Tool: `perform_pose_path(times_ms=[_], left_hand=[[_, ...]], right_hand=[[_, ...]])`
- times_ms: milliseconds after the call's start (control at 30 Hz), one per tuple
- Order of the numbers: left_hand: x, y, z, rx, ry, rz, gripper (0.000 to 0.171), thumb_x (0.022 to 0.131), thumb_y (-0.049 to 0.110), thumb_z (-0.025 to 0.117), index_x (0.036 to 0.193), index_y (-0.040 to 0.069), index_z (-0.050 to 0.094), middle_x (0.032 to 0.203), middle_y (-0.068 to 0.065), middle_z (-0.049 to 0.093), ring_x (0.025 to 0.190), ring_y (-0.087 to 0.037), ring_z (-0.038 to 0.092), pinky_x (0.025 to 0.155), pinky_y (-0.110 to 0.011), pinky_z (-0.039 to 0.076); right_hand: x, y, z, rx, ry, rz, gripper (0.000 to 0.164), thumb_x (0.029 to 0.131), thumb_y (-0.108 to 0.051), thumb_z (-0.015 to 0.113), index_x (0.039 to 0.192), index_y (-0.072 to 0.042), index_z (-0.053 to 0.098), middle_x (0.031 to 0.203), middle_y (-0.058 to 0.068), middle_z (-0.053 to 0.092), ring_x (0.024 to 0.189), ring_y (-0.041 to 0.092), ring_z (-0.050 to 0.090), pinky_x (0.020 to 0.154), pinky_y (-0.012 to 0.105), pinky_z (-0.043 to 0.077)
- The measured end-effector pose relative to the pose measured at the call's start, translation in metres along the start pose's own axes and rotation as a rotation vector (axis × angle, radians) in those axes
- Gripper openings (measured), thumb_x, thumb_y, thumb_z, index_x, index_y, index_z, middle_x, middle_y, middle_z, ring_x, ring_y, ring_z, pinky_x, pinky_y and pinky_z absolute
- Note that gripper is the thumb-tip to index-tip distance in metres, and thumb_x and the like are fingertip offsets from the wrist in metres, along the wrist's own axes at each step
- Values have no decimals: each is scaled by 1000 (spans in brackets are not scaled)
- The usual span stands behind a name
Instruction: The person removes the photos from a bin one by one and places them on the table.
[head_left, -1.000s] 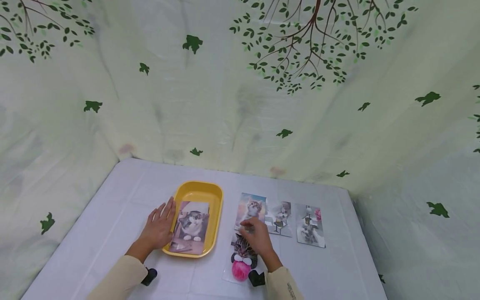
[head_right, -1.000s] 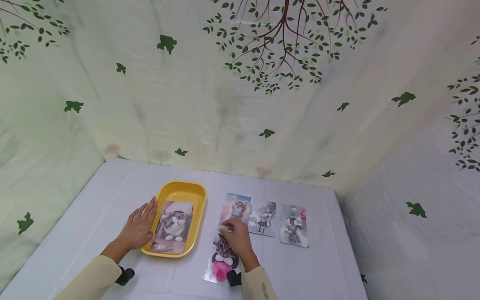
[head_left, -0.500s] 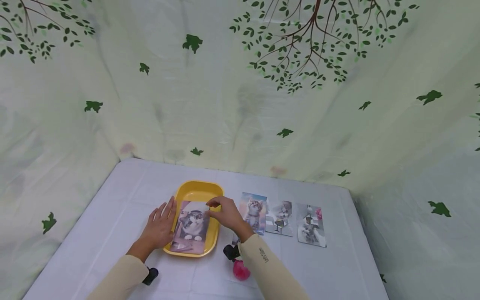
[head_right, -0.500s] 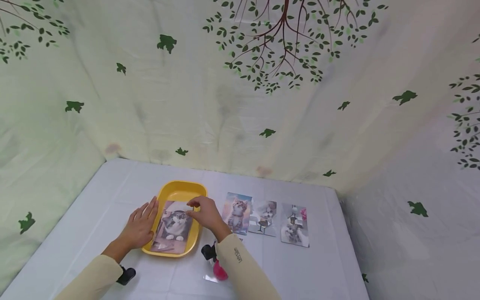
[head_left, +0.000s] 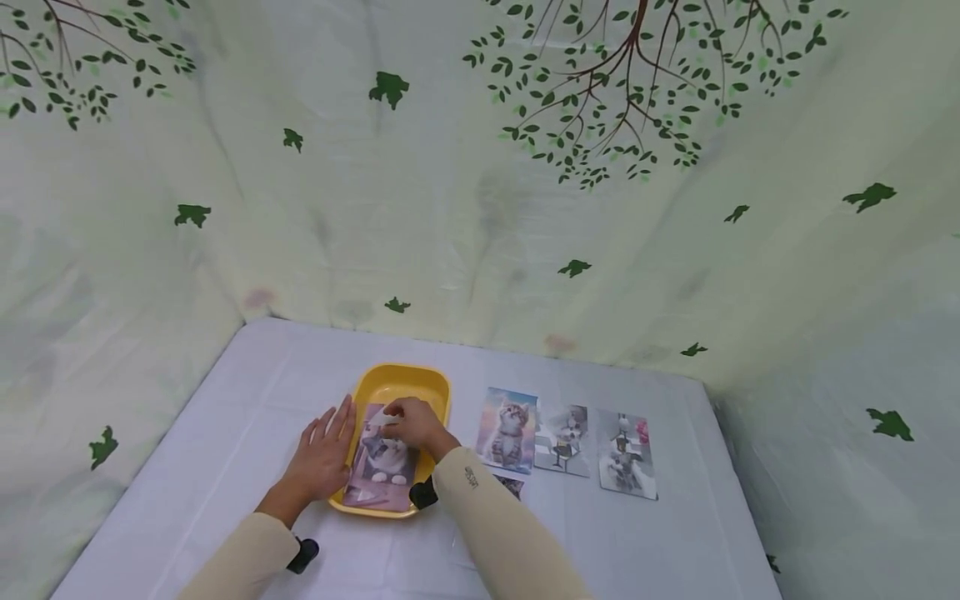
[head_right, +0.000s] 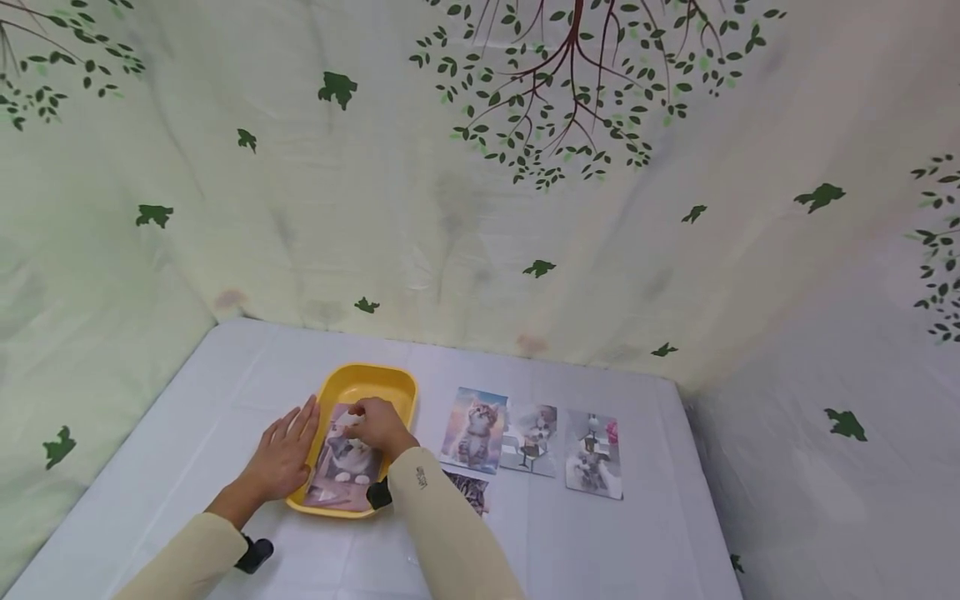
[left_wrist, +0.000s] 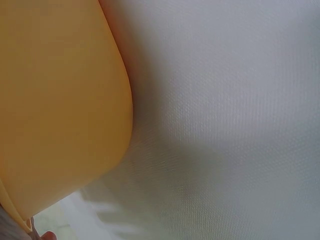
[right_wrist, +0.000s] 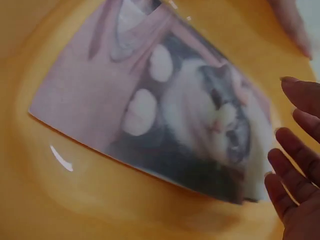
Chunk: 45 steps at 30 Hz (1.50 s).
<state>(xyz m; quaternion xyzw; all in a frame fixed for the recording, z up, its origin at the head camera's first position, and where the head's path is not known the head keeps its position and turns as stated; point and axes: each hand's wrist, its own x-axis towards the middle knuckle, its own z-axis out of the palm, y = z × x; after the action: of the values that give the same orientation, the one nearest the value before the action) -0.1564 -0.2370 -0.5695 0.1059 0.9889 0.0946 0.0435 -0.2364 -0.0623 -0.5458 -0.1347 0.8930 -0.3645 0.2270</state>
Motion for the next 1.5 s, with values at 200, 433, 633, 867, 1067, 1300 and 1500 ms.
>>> perform_pose_path(times_ms=[200,433,633,867,1067,1300,1500], left_hand=[[1,-1,2,1,14,8,89,76,13,63,149,-8,18,158,-22,8,139,-46,17,112,-63,15],[-2,-1,0,-12,29,24,87,75,10,60,148,-10,17,157,-23,10,139,-46,18,111,-64,15],[-3,0,-1,7,23,14,86,76,10,59,148,-10,17,157,-22,11,139,-46,18,111,-63,16],[-1,0,-1,12,28,18,88,77,15,63,148,-9,18,157,-23,12,139,-46,19,111,-63,16],[-2,-2,-1,22,32,22,90,74,14,65,148,-9,19,157,-22,11,138,-46,20,111,-64,18],[-2,-2,0,15,21,22,90,75,15,65,148,-9,18,157,-22,10,138,-46,20,111,-63,17],[-1,-2,0,15,12,26,89,77,16,64,148,-9,17,157,-22,10,139,-46,20,111,-63,17]], right_hand=[[8,9,11,-146,18,37,43,79,-25,78,119,-12,67,111,-4,67,105,14,59,101,37,40],[10,9,18,-182,13,68,46,79,-29,78,120,-11,67,108,-4,67,105,15,58,107,46,32],[8,8,19,-153,23,65,38,79,-29,77,113,-11,71,100,-5,68,96,13,58,100,42,36],[6,10,19,101,28,78,20,81,-23,77,96,-10,75,80,-4,63,72,11,56,66,25,52],[8,12,20,204,40,72,11,83,-21,75,89,-12,74,79,-5,62,69,10,55,62,22,51],[8,12,22,220,60,56,9,83,-21,75,86,-13,73,79,-5,61,69,11,55,60,22,50],[9,13,16,205,78,-4,11,83,-20,75,90,-12,73,81,-5,63,71,10,54,63,21,50]])
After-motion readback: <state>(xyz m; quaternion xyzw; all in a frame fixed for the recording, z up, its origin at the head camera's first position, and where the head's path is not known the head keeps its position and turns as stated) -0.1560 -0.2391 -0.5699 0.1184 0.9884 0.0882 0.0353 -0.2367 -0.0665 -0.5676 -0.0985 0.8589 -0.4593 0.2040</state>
